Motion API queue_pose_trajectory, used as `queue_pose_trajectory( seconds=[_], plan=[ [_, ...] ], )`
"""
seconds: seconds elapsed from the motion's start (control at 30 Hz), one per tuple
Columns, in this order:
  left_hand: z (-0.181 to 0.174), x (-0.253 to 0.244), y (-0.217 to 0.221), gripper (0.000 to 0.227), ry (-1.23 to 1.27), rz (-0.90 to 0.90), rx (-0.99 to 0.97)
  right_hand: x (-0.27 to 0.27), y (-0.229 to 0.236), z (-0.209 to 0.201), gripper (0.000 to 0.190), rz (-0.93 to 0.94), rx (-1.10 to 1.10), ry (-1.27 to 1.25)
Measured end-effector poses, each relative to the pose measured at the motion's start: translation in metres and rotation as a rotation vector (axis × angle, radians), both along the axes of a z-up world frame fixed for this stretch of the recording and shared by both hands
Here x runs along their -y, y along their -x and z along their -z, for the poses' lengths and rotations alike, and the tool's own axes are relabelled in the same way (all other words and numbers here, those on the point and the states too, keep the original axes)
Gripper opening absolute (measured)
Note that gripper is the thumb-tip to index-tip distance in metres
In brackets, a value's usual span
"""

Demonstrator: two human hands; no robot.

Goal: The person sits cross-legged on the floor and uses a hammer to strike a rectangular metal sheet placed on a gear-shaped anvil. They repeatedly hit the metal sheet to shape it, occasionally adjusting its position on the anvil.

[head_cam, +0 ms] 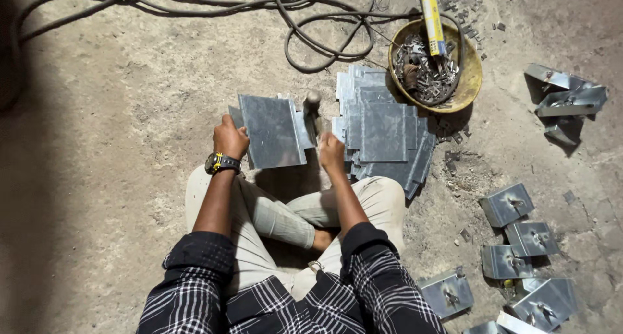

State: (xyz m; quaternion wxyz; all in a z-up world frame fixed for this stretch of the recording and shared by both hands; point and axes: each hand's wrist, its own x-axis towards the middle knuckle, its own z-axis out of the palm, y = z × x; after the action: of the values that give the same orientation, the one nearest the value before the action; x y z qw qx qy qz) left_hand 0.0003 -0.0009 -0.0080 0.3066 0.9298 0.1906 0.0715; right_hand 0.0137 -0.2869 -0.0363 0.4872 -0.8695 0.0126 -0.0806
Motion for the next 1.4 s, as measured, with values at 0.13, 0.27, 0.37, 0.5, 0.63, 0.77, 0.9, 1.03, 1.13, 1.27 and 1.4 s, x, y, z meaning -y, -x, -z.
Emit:
queue_pose_trajectory(
  seconds=[0.13,0.27,0.37,0.5,0.63,0.77,0.9,1.03,1.13,1.27,1.4],
  plan=[
    [0.002,-0.01,0.0,0.034,-0.021,0.006,0.018,0.002,-0.005,0.014,0.039,0.049,-0.01,-0.059],
    [0.003,-0.009,0.003,0.033,-0.009,0.0,-0.029,0.004,0.003,0.03,0.038,0.067,-0.151,-0.05],
    [-0.002,-0.013,-0.001,0.033,-0.027,0.018,-0.006,0.005,-0.004,0.022,0.039,0.036,-0.12,0.074],
    [-0.004,-0.011,-0.005,0.033,-0.01,0.008,0.0,0.029,0.012,-0.005,0.032,0.075,-0.021,-0.02],
    [-0.005,-0.008,-0.015,0.036,0.015,-0.021,-0.039,0.034,0.031,-0.009,0.032,0.063,0.011,-0.199],
    [0.002,-0.006,-0.02,0.036,0.012,-0.028,-0.033,0.017,0.029,0.013,0.026,0.06,0.098,0.021],
    [0.013,-0.012,-0.024,0.035,-0.005,-0.032,-0.007,0.017,0.032,0.007,0.03,0.04,0.006,0.03],
    [0.026,-0.016,-0.027,0.034,-0.021,-0.051,0.025,0.029,0.051,-0.019,0.029,0.052,-0.036,-0.08],
    [0.023,-0.02,-0.03,0.034,-0.04,-0.04,0.037,0.02,0.047,-0.025,0.022,0.013,0.09,-0.12],
    [0.015,-0.016,-0.029,0.033,0.016,-0.044,-0.014,0.01,0.032,-0.014,0.025,-0.033,0.14,0.141],
    [0.009,-0.018,-0.033,0.035,-0.002,-0.047,0.045,0.012,0.028,-0.008,0.033,0.026,-0.02,0.015]
  ],
)
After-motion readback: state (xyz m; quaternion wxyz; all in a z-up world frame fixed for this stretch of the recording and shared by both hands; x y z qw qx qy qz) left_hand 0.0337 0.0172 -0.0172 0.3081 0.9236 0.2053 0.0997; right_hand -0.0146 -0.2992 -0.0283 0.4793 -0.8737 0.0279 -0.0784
